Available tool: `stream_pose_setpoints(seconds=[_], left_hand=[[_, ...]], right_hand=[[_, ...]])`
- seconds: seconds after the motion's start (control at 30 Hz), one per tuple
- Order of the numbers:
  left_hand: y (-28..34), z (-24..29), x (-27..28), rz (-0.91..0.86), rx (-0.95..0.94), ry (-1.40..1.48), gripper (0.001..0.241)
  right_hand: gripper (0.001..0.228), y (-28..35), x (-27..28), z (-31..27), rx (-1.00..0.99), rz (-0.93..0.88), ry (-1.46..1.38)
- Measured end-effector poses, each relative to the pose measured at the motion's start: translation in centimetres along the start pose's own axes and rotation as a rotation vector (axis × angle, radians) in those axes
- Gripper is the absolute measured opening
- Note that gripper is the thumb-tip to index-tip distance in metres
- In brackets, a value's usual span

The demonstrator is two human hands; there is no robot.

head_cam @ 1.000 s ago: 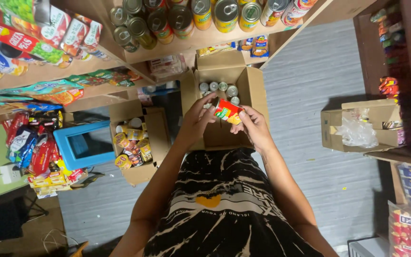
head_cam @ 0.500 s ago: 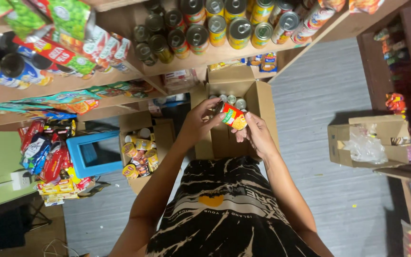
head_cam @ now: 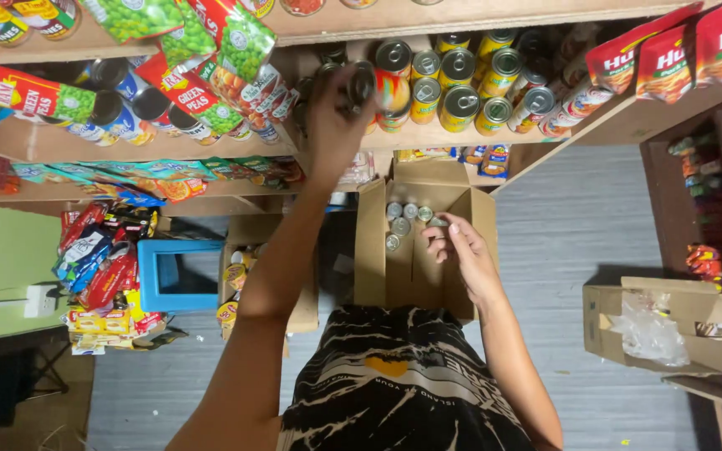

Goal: Stocking various canned goods and grocery items from boxes onto shelves in a store.

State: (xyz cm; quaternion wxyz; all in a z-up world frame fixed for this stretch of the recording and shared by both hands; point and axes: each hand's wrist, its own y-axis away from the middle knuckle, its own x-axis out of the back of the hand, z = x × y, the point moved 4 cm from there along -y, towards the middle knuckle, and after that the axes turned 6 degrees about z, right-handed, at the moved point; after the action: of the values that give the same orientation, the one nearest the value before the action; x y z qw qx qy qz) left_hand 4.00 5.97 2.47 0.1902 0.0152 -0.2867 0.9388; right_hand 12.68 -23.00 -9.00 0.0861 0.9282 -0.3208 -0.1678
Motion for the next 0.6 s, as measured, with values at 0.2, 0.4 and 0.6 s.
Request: stream_pose_setpoints(seconds=[0.2, 0.4, 0.6], left_hand=[[-8.4, -11.3, -4.4, 0.071, 0.114, -0.075, 0.032], [-13.7, -25.8, -7.6, 0.095, -0.138, -0.582, 0.031], [-15.6, -30.2, -9.2, -0.168, -0.097, -0.66, 0.049]], right_hand=[[0.045, 1.3, -0.1, -0.7, 0.021, -0.002, 0.035], [0.043, 2.4, 0.3, -0.4, 0.014, 0.038, 0.012], [0.038, 3.2, 0.4, -0.5, 0.046, 0.032, 0.038]])
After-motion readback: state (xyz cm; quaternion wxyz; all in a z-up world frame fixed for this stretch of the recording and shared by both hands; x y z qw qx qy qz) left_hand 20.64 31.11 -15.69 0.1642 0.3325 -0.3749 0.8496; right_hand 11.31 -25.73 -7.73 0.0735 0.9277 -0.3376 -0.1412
